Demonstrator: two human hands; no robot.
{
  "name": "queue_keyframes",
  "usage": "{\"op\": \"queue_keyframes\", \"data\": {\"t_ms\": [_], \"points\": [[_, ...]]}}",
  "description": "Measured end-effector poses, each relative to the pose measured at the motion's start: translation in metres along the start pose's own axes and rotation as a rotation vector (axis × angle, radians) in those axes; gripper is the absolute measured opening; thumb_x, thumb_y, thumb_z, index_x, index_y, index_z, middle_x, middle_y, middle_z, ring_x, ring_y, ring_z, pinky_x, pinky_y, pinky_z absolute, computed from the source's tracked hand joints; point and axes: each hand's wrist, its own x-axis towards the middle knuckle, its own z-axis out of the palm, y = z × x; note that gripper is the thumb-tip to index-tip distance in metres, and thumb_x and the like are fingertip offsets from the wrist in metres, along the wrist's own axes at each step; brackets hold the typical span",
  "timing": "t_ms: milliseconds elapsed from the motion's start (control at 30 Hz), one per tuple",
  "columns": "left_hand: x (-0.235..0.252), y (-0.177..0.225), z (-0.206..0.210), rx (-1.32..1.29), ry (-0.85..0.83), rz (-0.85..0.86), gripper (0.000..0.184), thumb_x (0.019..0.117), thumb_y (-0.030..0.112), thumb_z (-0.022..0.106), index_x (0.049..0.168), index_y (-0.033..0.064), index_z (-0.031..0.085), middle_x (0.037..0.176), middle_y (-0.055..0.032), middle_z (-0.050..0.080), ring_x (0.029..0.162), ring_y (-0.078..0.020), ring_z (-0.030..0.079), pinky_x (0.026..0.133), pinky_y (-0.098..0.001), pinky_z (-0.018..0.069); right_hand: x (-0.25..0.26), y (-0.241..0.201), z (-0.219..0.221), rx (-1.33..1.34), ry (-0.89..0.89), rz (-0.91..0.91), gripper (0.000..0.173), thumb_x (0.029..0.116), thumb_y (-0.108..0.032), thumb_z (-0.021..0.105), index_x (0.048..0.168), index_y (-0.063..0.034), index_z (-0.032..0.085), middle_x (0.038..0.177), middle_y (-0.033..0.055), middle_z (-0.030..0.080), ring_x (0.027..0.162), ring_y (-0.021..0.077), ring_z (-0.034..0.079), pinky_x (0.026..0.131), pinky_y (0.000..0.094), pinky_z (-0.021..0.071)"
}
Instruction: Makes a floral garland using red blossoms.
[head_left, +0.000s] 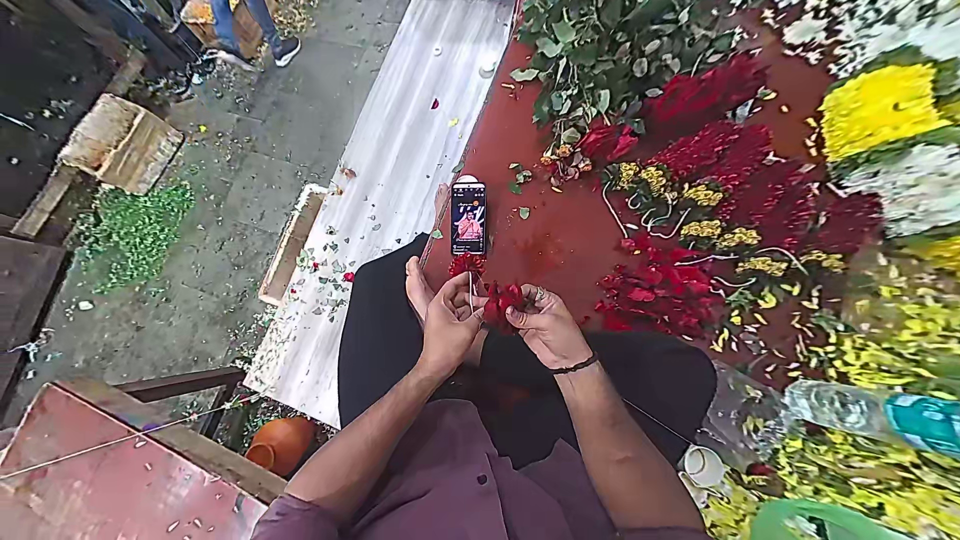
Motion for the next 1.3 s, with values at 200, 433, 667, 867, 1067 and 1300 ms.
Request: {"op": "queue_keyframes", "data": {"t_ms": [200,433,667,867,1067,1300], "points": [[0.0,0.0,0.002,0.035,-0.009,-0.011,0.059,0.088,-0.01,0.068,0.144,-0.0008,0.051,0.103,-0.013,0.072,0.084,-0.0196,0.072,0.078,-0.0368,0.0626,0.003,0.006,-0.002,0.085,-0.005,0.024,0.019,0.0815,0.01,0.072,0.093,-0.0048,0.069,0.087,0.0082,0.071,0.078,0.0153,0.069,0.075,0.0352,0.0611],[0.006,0.007,0.003,0.014,-0.071,-0.046,0.059,0.0877,-0.01,0.068,0.143,0.001,0.053,0.098,-0.0111,0.069,0.075,-0.0153,0.066,0.068,-0.0324,0.0584,0.007,0.01,-0.009,0.233,-0.042,0.09,0.022,0.081,0.011,0.067,0.093,-0.0068,0.07,0.088,0.0087,0.071,0.08,0.0168,0.07,0.077,0.0371,0.061],[0.006,0.007,0.002,-0.061,-0.096,-0.082,0.058,0.0858,-0.013,0.067,0.141,0.0,0.054,0.098,-0.0116,0.069,0.077,-0.0157,0.066,0.07,-0.0324,0.0591,0.01,0.015,-0.013,0.297,-0.106,0.128,0.02,0.0825,0.007,0.068,0.095,-0.0085,0.072,0.09,0.0087,0.072,0.079,0.0163,0.07,0.076,0.0367,0.0608],[0.009,0.006,0.002,-0.048,-0.082,-0.062,0.055,0.089,-0.009,0.069,0.141,0.0014,0.055,0.098,-0.0115,0.071,0.079,-0.0165,0.068,0.072,-0.0331,0.0596,0.009,0.013,-0.009,0.321,-0.072,0.079,0.023,0.0826,0.007,0.068,0.098,-0.0091,0.073,0.093,0.0096,0.073,0.082,0.0179,0.071,0.079,0.0386,0.0614],[0.008,0.0,-0.005,-0.078,-0.127,-0.072,0.071,0.0842,0.001,0.077,0.147,-0.0045,0.044,0.108,-0.0164,0.072,0.09,-0.0225,0.071,0.079,-0.0364,0.0607,0.012,0.01,-0.009,0.055,0.063,-0.033,0.021,0.0825,0.013,0.068,0.096,-0.0031,0.067,0.089,0.0089,0.07,0.08,0.0171,0.069,0.077,0.038,0.0615],[0.01,-0.007,-0.006,0.013,-0.133,-0.077,0.093,0.0736,0.011,0.092,0.15,-0.0028,0.042,0.114,-0.0157,0.071,0.099,-0.0248,0.072,0.087,-0.0393,0.0635,0.012,0.011,-0.011,-0.058,0.077,-0.004,0.021,0.0841,0.009,0.073,0.103,0.0007,0.068,0.09,0.0113,0.07,0.078,0.0172,0.068,0.074,0.0366,0.0616]]}}
